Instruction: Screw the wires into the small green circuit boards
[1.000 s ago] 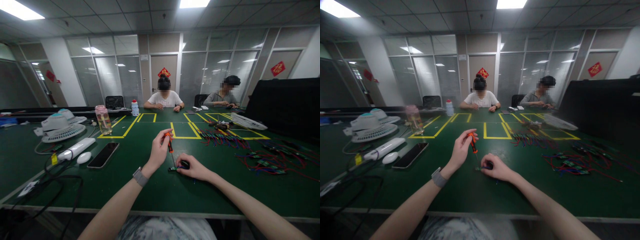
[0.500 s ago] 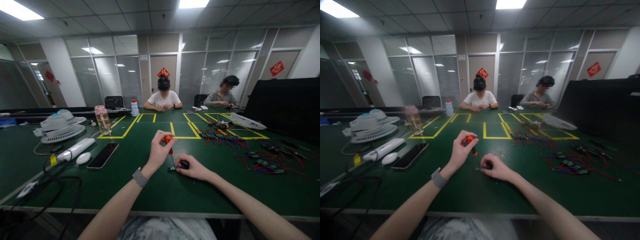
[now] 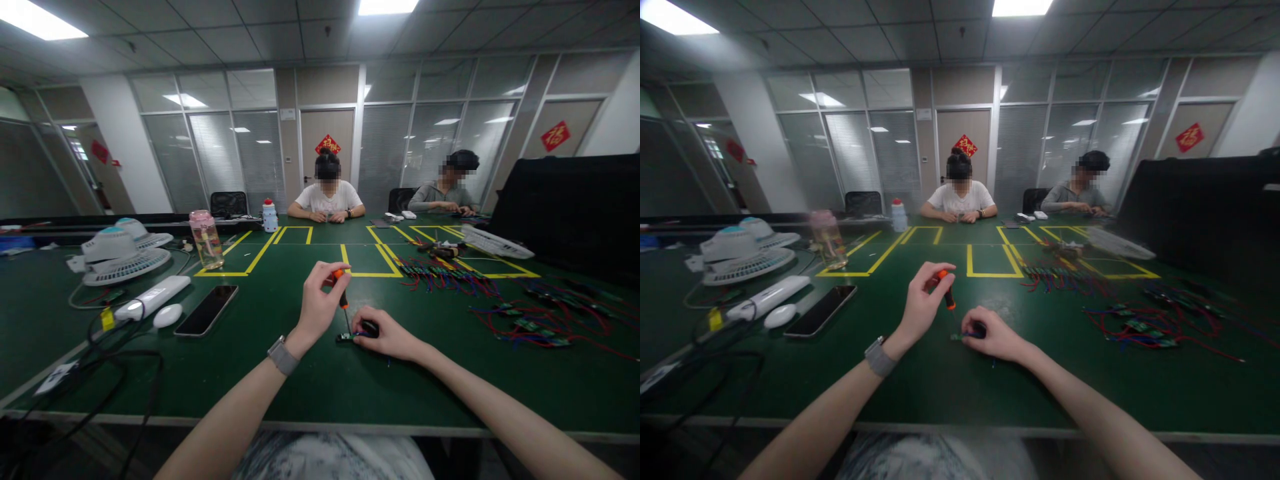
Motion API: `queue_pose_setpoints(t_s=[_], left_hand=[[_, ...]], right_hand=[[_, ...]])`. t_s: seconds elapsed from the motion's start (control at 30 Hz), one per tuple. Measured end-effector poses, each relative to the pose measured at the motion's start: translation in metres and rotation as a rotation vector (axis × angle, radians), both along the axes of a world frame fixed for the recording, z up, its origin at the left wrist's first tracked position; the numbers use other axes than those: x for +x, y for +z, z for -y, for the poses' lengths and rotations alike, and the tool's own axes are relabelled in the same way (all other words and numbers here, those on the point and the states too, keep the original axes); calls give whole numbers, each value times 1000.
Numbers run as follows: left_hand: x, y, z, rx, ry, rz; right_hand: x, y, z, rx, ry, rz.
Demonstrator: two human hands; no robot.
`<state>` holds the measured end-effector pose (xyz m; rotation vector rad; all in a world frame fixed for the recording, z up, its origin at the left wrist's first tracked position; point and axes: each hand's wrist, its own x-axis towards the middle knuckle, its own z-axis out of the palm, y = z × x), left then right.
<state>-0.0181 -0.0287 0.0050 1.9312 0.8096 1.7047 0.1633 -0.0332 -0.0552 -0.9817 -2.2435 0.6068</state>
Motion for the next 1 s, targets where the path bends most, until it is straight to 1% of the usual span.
queue_pose_setpoints(t_s=[0.1,0.3,0.37,0.47,0.53,0.6,0.73,0.8,0.9,1.0], left_hand=[[-1,1,2,17,13,-13],[0,-1,0,-36,-150,36],[0,-1,0,-22,-120,34],[1,-1,1,53,8,19],[0,0,3,77,57,15],[-1,0,4,72,40,12],[-2,-1,2,11,-93,43],[-1,-3,1,-32,-133,76],[0,-3,0,-35,-104,74],[0,-2,2,25,6,17]], right_hand=[[0,0,0,-5,5,-2],[0,-1,0,-8,4,-2],[0,0,1,-5,5,0],[0,0,0,-3,5,0],[0,0,0,-6,4,-1],[0,0,0,-10,3,-2],[-1,0,1,-16,1,-6],[-1,-1,1,-20,2,-11],[0,-1,0,-19,6,-14],[0,-2,0,-10,6,-10]])
